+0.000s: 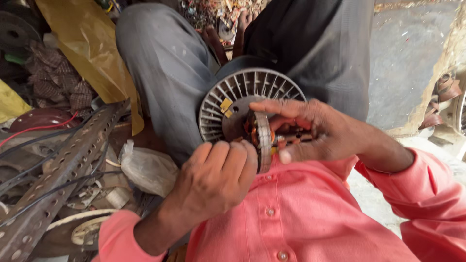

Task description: The person repairs an electric fan motor by inserting a small insulation piece into the stator coils, wrapping tape around wire connections, and fitting the metal shaft into the central hub.

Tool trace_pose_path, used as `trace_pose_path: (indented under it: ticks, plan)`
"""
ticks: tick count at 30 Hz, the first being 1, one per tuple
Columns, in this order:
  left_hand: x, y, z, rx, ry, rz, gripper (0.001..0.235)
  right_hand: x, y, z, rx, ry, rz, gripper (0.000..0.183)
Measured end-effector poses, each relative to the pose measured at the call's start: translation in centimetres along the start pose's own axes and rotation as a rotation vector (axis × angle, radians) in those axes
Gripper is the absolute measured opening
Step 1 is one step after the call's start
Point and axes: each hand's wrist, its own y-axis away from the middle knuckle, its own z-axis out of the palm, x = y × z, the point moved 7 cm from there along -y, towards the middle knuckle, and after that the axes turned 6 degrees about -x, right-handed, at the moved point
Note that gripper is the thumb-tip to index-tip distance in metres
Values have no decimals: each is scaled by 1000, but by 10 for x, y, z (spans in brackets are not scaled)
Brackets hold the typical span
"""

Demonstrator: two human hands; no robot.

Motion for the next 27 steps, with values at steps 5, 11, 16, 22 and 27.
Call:
trace_pose_path:
  ticks: [5,11,16,22,27]
  plan:
    - [-14,27,-24,370,157,-73,15,-16,-7,-1,85,101,-45,76]
    - [-44,37,31,484,1115,-590,11,-15,-10,3,71,6,-69,80]
    - [-22,18,59,506,1232,-552,20,-6,-9,2,120,37,-78,79]
    - [-14,23,53,594,1244,-483,11,-6,1,11,242,27,-139,78]
    - [-16,22,79,484,1404,-569,12,-2,-2,10,195,138,-237,80]
